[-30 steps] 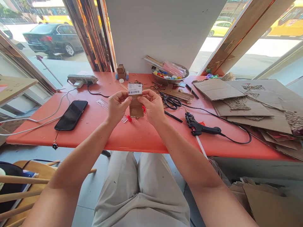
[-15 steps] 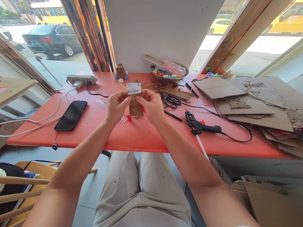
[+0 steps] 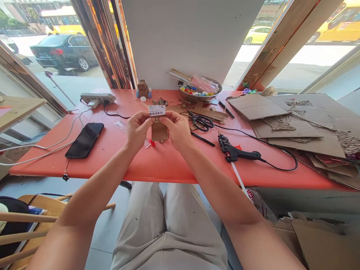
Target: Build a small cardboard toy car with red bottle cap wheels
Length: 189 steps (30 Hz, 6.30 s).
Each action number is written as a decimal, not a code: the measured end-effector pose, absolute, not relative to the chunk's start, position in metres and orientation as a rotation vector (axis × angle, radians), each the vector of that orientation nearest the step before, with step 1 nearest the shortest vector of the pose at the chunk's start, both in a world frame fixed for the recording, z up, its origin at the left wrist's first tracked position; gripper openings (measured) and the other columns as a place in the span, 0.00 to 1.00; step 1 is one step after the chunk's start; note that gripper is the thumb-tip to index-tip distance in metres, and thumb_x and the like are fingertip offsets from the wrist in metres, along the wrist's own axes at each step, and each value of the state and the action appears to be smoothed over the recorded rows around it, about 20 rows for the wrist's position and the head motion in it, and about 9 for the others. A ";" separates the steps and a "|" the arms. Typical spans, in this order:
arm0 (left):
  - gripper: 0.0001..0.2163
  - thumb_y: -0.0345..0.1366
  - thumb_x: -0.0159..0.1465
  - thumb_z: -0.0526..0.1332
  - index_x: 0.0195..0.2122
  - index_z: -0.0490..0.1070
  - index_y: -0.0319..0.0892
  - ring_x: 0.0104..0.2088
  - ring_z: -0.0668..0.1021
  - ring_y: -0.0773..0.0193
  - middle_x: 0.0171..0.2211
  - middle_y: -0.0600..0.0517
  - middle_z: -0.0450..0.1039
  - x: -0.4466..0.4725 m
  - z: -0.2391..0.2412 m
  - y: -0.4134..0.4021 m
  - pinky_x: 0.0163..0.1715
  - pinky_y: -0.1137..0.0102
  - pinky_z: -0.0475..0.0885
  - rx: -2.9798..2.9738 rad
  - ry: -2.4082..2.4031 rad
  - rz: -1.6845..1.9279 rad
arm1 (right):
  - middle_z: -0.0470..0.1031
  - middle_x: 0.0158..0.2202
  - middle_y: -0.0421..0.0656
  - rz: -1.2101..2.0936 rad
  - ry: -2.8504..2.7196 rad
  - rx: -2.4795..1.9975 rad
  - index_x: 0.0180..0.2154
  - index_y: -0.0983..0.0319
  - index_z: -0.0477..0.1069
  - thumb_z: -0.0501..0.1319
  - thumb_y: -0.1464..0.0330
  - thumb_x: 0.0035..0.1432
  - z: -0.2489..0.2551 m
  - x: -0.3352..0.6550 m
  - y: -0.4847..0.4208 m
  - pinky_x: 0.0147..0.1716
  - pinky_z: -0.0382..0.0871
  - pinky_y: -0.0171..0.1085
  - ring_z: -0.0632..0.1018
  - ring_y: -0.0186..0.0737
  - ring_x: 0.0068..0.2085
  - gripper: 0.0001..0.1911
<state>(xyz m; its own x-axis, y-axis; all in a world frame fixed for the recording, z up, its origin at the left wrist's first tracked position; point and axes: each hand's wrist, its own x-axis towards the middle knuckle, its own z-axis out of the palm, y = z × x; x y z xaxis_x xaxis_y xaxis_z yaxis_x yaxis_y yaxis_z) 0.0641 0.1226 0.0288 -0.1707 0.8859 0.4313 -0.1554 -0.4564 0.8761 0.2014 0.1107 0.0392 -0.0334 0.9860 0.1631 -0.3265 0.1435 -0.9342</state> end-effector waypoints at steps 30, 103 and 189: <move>0.13 0.42 0.54 0.73 0.37 0.75 0.45 0.33 0.85 0.60 0.32 0.55 0.79 0.049 0.040 0.117 0.39 0.64 0.84 1.282 0.718 1.310 | 0.83 0.34 0.39 0.934 -1.422 -0.770 0.31 0.56 0.78 0.67 0.67 0.53 0.045 0.225 0.109 0.44 0.77 0.40 0.81 0.41 0.39 0.02; 0.18 0.46 0.69 0.63 0.23 0.67 0.46 0.16 0.70 0.67 0.15 0.57 0.70 0.057 0.035 0.100 0.21 0.72 0.63 2.161 0.891 1.395 | 0.80 0.32 0.43 0.768 -1.719 -0.712 0.27 0.55 0.80 0.74 0.42 0.59 0.059 0.232 0.101 0.45 0.75 0.45 0.78 0.45 0.38 0.24; 0.05 0.39 0.67 0.69 0.38 0.83 0.45 0.36 0.86 0.59 0.34 0.52 0.87 0.041 0.025 0.120 0.42 0.67 0.82 2.221 1.326 1.572 | 0.88 0.50 0.41 0.649 -1.790 -0.983 0.53 0.53 0.86 0.73 0.60 0.62 0.048 0.237 0.105 0.48 0.81 0.43 0.85 0.43 0.42 0.17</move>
